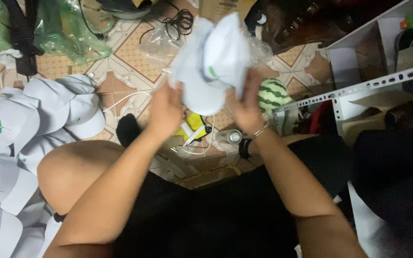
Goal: The person sits on the floor and processes white baseball caps with a green leaf logo. They wipe the caps with a cloth, apply a spray, and use a handheld steamer to treat the logo area. The person handles multiple caps one at a time, repeating the sequence of wiping, spraying, and steaming.
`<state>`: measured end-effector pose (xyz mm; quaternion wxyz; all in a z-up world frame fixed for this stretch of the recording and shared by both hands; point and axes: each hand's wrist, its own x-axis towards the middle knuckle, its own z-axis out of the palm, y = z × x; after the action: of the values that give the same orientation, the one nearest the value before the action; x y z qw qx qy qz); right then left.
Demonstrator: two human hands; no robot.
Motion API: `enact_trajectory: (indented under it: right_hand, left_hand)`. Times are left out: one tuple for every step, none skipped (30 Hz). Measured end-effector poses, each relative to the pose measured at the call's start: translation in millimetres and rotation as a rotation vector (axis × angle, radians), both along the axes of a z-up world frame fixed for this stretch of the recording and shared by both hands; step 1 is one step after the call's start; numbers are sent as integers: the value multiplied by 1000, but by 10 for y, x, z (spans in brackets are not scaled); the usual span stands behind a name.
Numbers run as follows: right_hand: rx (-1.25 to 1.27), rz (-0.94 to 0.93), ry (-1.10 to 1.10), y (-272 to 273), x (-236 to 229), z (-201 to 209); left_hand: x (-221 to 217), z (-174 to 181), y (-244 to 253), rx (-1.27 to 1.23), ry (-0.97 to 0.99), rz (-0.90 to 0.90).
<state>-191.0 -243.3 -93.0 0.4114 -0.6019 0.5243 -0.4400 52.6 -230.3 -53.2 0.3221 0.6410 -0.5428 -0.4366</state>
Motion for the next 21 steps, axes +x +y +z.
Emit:
enact_trajectory:
  right_hand:
    - [17, -126, -47, -37, -138, -94]
    - [35, -251, -97, -73, -264, -196]
    - [12, -228, -134, -102, -388, -291]
    - [-17, -202, -172, -156, -478, -376]
    - [-46, -176, -211, -201, -543, -453]
    - [-71, -200, 49, -203, -579, -527]
    - [-95, -222, 309, -197, -574, -587]
    - [-123, -239, 571, -204, -530, -621]
    - [-226, -215, 517, -206, -446, -638]
    - [-326, -193, 461, -198, -339, -642]
    - [-427, -171, 404, -189, -212, -630]
    - [-340, -86, 322, -175, -85, -605]
    - [-253, 0, 239, -199, 68, -580]
    - [-164, 83, 157, -224, 211, -549]
    - [9, 100, 130, -250, 323, -522]
    - [186, 110, 101, -253, 414, -504]
    - [280, 137, -53, -255, 474, -497]
    - [369, 155, -209, -263, 513, -509]
    - [455, 171, -367, -261, 537, -538]
    - [463, 173, -256, -259, 545, -582]
    - [471, 174, -144, -243, 553, -643]
  left_hand:
    - [67, -7, -62, -215, 20, 69]
    - [162, -15, -116, -429, 36, 134]
    - [253, -24, -154, -376, 94, 172]
    - [345, -23, -204, -329, 150, 213]
    - [409, -20, -237, -282, 206, 253]
    - [451, -17, -226, -316, 150, 229]
    - [493, -2, -195, -349, 93, 204]
    - [521, 30, -169, -384, 37, 181]
    - [527, 71, -142, -369, -11, 142]
    - [516, 117, -116, -354, -58, 98]
    - [496, 163, -95, -338, -105, 54]
    - [464, 201, -69, -305, -77, 9]
    - [434, 234, -49, -272, -49, -36]
    - [401, 258, -35, -237, -18, -82]
    - [374, 274, -31, -208, -39, -133]
    - [352, 282, -20, -175, -59, -189]
    - [332, 281, -12, -143, -79, -245]
    - [325, 273, -24, -145, -51, -228]
    - [326, 262, -37, -146, -23, -211]
    - [325, 248, -55, -150, 5, -193]
    - [323, 233, -69, -167, -26, -191]
